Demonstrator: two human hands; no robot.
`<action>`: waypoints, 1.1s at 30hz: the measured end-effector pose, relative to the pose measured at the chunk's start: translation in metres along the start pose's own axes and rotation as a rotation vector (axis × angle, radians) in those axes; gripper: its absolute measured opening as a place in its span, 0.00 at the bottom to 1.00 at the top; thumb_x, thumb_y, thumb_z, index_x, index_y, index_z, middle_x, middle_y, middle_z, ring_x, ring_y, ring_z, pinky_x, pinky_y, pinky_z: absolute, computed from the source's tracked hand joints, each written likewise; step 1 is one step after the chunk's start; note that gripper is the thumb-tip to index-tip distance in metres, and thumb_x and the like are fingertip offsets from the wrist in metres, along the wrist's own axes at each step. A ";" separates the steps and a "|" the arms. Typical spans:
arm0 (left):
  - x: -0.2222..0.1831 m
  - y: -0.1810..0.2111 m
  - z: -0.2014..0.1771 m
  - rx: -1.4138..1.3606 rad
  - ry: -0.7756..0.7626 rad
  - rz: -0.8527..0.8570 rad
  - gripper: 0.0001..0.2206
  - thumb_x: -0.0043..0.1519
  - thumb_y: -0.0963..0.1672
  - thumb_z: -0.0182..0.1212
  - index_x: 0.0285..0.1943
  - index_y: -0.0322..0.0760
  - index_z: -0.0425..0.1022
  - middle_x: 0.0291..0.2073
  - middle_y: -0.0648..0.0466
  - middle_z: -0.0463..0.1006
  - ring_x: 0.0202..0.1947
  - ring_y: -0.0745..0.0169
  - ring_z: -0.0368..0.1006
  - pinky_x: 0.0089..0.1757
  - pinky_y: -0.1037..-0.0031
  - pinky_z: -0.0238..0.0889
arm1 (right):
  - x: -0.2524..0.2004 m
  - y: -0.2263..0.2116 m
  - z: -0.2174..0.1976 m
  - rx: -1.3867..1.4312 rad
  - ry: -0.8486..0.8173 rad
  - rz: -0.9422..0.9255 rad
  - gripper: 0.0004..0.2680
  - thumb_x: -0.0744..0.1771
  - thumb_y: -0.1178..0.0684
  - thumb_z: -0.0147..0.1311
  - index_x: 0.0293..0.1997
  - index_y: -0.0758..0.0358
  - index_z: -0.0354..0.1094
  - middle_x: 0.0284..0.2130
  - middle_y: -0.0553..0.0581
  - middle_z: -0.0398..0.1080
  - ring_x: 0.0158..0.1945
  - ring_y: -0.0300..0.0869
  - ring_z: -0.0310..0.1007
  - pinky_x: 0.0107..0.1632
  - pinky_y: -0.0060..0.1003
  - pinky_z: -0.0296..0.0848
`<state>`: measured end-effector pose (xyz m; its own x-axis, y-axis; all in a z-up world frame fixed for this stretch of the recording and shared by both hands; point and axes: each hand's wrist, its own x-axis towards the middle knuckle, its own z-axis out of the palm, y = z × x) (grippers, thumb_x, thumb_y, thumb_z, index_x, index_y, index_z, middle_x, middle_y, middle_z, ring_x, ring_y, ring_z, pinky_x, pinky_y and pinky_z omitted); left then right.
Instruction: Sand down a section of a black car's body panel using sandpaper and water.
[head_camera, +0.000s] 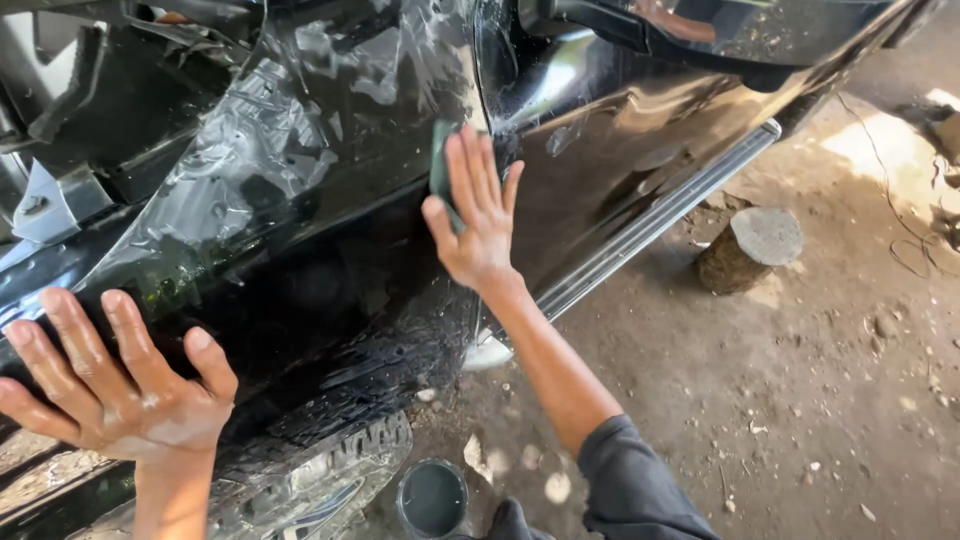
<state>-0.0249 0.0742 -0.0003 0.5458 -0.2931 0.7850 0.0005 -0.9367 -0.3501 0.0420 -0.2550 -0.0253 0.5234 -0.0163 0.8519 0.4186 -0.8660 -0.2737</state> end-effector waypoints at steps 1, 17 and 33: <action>-0.001 0.000 0.001 0.038 0.004 0.015 0.29 0.75 0.53 0.44 0.80 0.30 0.60 0.75 0.32 0.62 0.77 0.26 0.54 0.68 0.40 0.34 | 0.001 0.003 -0.001 0.030 0.036 0.165 0.24 0.74 0.40 0.44 0.78 0.63 0.52 0.78 0.61 0.51 0.84 0.52 0.42 0.82 0.57 0.25; 0.001 0.011 0.009 -0.151 0.182 -0.100 0.27 0.78 0.51 0.40 0.79 0.28 0.65 0.74 0.31 0.66 0.75 0.29 0.56 0.67 0.37 0.36 | 0.019 -0.031 0.005 0.018 0.083 0.153 0.23 0.74 0.44 0.46 0.79 0.63 0.49 0.78 0.63 0.48 0.82 0.56 0.41 0.80 0.59 0.31; 0.000 0.008 0.015 -0.165 0.180 -0.107 0.26 0.76 0.51 0.44 0.79 0.34 0.65 0.74 0.36 0.65 0.76 0.32 0.55 0.69 0.40 0.34 | 0.010 -0.080 0.014 0.031 0.022 0.126 0.24 0.75 0.41 0.38 0.79 0.64 0.44 0.78 0.65 0.42 0.82 0.57 0.35 0.79 0.60 0.26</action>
<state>-0.0125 0.0696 -0.0107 0.3921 -0.2062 0.8965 -0.0948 -0.9784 -0.1835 0.0236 -0.1788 -0.0010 0.5570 -0.1352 0.8194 0.3731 -0.8408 -0.3924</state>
